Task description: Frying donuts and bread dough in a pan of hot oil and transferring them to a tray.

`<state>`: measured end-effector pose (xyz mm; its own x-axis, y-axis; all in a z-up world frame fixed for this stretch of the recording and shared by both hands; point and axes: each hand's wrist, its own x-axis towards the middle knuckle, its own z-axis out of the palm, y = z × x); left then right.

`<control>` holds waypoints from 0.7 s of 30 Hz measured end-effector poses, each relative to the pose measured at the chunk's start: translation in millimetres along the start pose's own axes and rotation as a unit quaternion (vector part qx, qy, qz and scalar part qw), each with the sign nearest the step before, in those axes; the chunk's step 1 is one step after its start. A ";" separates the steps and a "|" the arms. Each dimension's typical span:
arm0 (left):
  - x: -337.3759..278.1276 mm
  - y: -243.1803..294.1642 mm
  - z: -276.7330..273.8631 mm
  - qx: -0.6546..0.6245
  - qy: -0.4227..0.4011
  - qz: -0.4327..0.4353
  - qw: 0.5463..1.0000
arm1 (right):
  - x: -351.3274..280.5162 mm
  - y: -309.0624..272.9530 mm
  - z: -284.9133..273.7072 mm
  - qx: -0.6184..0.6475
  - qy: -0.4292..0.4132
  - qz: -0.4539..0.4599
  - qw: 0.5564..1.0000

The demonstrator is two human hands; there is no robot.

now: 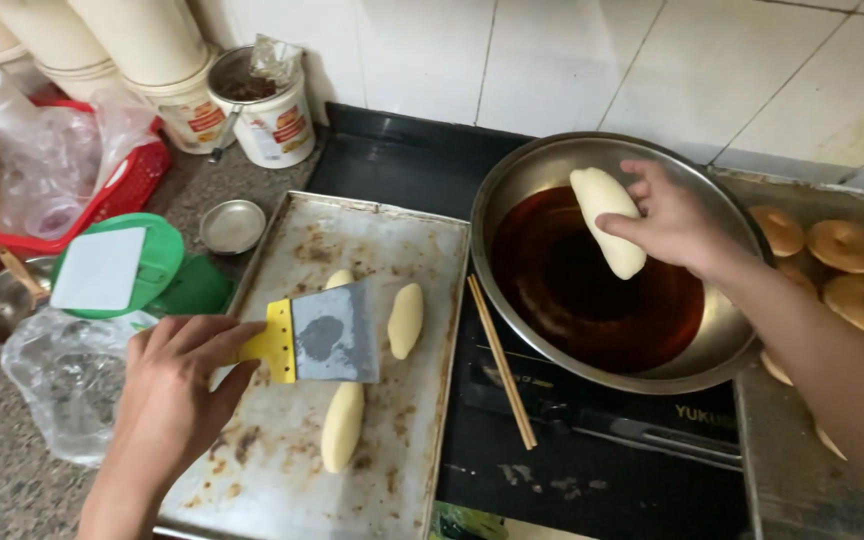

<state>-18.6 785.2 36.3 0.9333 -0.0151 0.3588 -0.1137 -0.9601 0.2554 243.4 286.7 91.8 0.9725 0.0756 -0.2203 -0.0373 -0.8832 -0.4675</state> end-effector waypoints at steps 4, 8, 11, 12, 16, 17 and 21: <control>-4.4 7.7 7.3 0.016 -0.010 -0.031 0.999 | 52.4 56.3 19.7 -0.076 0.005 0.001 0.997; -11.0 10.7 12.9 0.041 -0.015 -0.050 0.998 | 75.8 80.4 33.9 -0.097 0.004 -0.023 0.995; -14.1 11.4 16.4 0.065 -0.030 -0.059 0.996 | 93.1 92.0 45.3 -0.120 -0.004 -0.027 0.992; -15.7 11.4 16.7 0.078 -0.039 -0.055 0.995 | 99.4 95.2 50.2 -0.130 -0.009 -0.024 0.991; -15.6 18.7 17.6 0.065 -0.031 -0.060 0.996 | 95.3 87.2 54.0 -0.179 -0.010 -0.030 0.983; -16.0 19.1 18.4 0.064 -0.037 -0.067 0.995 | 102.1 94.2 59.9 -0.179 -0.006 -0.035 0.983; -16.4 23.1 19.9 0.061 -0.042 -0.074 0.994 | 99.5 90.0 61.1 -0.196 -0.017 -0.041 0.980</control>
<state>-29.8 757.7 18.4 0.9626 0.1104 0.2472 0.0645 -0.9803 0.1866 322.8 243.0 -24.5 0.9604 0.1625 -0.2265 0.1375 -0.9829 -0.1224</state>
